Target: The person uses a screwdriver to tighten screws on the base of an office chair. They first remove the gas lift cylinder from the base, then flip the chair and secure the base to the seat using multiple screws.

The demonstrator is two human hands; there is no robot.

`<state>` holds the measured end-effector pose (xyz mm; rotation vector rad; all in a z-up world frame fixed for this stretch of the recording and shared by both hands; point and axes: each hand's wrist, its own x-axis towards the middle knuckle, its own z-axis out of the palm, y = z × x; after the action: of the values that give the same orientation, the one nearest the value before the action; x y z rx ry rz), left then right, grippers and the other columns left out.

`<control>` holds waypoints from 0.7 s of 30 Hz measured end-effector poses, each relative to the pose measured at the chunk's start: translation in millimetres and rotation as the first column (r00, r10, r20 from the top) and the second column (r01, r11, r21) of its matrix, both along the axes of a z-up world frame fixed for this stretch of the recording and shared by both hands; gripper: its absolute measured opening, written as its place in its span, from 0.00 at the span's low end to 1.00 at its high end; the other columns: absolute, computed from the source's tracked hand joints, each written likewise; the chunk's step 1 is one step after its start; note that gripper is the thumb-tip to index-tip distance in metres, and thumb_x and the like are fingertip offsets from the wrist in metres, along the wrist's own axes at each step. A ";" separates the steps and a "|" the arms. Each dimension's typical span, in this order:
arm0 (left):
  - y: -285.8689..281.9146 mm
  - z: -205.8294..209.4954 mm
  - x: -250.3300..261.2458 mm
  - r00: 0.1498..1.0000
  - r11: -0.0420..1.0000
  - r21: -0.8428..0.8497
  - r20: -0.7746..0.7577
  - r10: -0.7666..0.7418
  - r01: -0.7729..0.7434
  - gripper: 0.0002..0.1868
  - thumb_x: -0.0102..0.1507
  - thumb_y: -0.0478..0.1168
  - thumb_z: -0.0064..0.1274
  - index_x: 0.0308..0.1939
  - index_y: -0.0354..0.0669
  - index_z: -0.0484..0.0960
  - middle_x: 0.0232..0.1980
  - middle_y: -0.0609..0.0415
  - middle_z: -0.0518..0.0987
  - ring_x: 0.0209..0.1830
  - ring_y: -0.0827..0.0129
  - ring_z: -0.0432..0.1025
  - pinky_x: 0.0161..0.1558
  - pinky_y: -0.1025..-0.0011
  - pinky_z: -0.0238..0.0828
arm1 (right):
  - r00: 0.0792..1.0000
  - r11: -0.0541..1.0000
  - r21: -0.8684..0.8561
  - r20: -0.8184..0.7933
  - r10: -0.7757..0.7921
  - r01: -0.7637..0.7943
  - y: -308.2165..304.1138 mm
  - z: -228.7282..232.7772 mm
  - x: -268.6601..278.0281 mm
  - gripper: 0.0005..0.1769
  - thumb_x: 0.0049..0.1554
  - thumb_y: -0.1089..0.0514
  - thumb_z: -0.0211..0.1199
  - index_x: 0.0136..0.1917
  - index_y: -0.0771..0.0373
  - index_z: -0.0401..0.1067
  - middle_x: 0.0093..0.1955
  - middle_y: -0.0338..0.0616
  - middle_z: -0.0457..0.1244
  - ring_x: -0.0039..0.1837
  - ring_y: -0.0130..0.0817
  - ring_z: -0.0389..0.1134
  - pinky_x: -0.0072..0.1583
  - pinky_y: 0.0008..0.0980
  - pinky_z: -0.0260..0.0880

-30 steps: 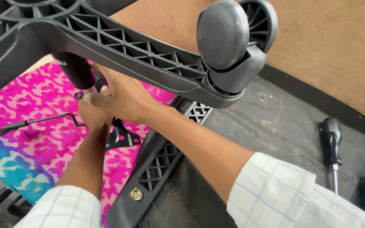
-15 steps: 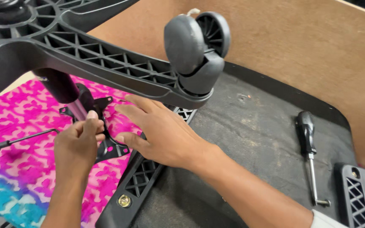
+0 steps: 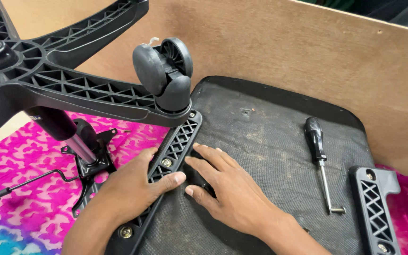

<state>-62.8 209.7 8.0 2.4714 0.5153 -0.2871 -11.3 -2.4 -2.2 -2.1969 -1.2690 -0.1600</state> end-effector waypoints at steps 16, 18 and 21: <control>-80.0 -5.4 -4.5 0.867 0.897 0.387 0.499 -0.010 -0.213 0.47 0.54 0.58 0.60 0.70 0.34 0.65 0.67 0.39 0.70 0.66 0.45 0.64 0.59 0.53 0.61 | 0.998 0.997 -0.075 -0.064 0.020 -0.025 -62.4 9.2 -40.2 0.51 0.49 0.41 0.72 0.77 0.65 0.60 0.78 0.65 0.50 0.77 0.61 0.50 0.69 0.50 0.56; -82.0 -6.9 -4.9 0.875 0.906 0.365 0.484 0.013 -0.215 0.45 0.56 0.56 0.59 0.70 0.35 0.65 0.67 0.40 0.71 0.67 0.45 0.64 0.59 0.53 0.61 | 0.999 0.998 -0.067 -0.029 -0.018 0.016 -55.1 -2.7 -48.0 0.42 0.52 0.43 0.70 0.74 0.61 0.64 0.78 0.64 0.51 0.77 0.63 0.50 0.69 0.53 0.54; -75.0 -4.6 -1.5 0.882 0.893 0.377 0.469 0.046 -0.247 0.41 0.58 0.55 0.58 0.68 0.36 0.67 0.64 0.42 0.73 0.64 0.47 0.66 0.59 0.53 0.62 | 0.998 0.995 -0.070 0.012 -0.066 0.066 -55.0 -14.6 -47.4 0.29 0.56 0.49 0.67 0.69 0.57 0.70 0.77 0.59 0.54 0.78 0.59 0.52 0.72 0.51 0.55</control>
<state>-64.3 134.8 3.4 2.7679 0.6116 0.5149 -58.7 -57.4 -16.8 -2.3018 -1.2250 -0.1546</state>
